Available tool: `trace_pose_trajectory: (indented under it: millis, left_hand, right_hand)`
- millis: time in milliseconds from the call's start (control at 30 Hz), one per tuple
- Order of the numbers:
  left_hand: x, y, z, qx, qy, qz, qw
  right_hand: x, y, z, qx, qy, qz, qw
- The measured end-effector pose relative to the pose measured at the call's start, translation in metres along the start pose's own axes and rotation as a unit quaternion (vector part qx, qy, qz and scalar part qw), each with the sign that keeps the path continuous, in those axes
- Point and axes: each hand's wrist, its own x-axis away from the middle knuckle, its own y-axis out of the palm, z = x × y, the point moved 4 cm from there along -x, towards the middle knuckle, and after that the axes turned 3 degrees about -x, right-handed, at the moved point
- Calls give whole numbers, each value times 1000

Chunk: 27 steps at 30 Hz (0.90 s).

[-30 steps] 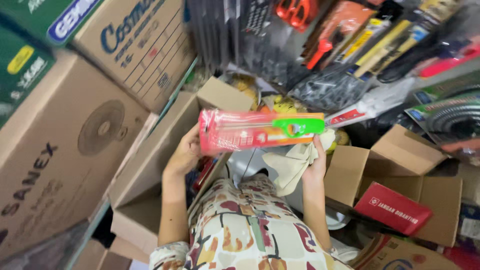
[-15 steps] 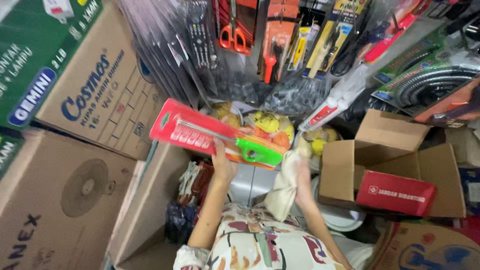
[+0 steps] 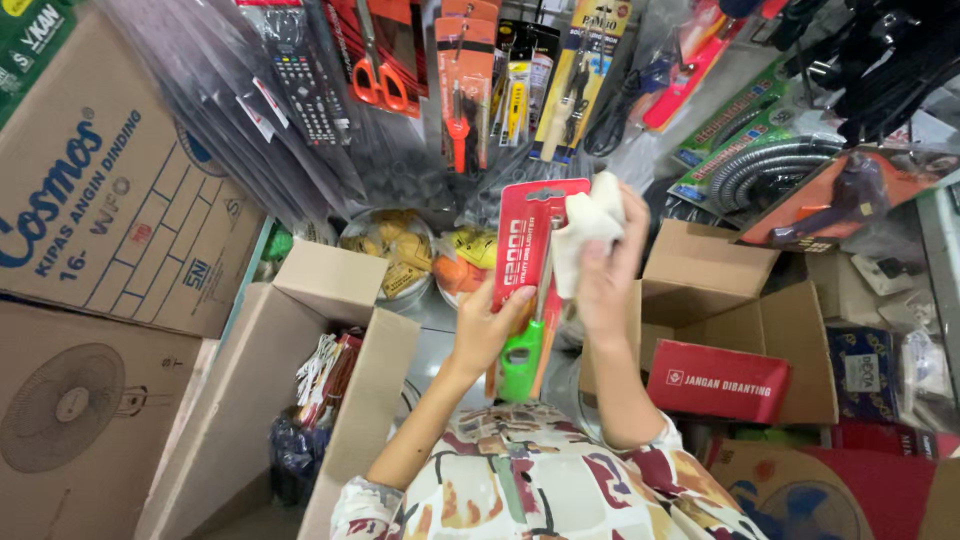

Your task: The person takes utility lighters and electrical cables out of cardboard boxes and wipes them with a cloth. They place the items back into the boxes or move them to the side.

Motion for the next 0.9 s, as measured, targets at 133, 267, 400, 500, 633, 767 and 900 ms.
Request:
trace_pose_trajectory:
  millis: [133,267,400,500,633,767,900]
  left_hand:
    - [-1,14,7,-24,6,20,1000]
    - [-4,31,-1,-59,-33,16,998]
    - [-14,54,-9,-79,60,-6,995]
    - [-20,70,-9,-78,72,-35,994]
    - [-40,82,-9,-114,19,-62,991]
    - [-49,83,0,-94,52,-56,993]
    - [-52,66,2,-121,-4,-95,988]
  right_hand:
    - [-7,15,22,-77,70,-12,994]
    - [-8,-3,48,-8,100,25,995]
    - [-20,-30,78,-24,141,50,988]
    - [-32,-50,89,-112,170,75,976]
    - [-49,-63,86,-66,117,95,986]
    - [-56,-71,90,-22,77,94,992]
    - [-82,-101,97,-33,42,159,986]
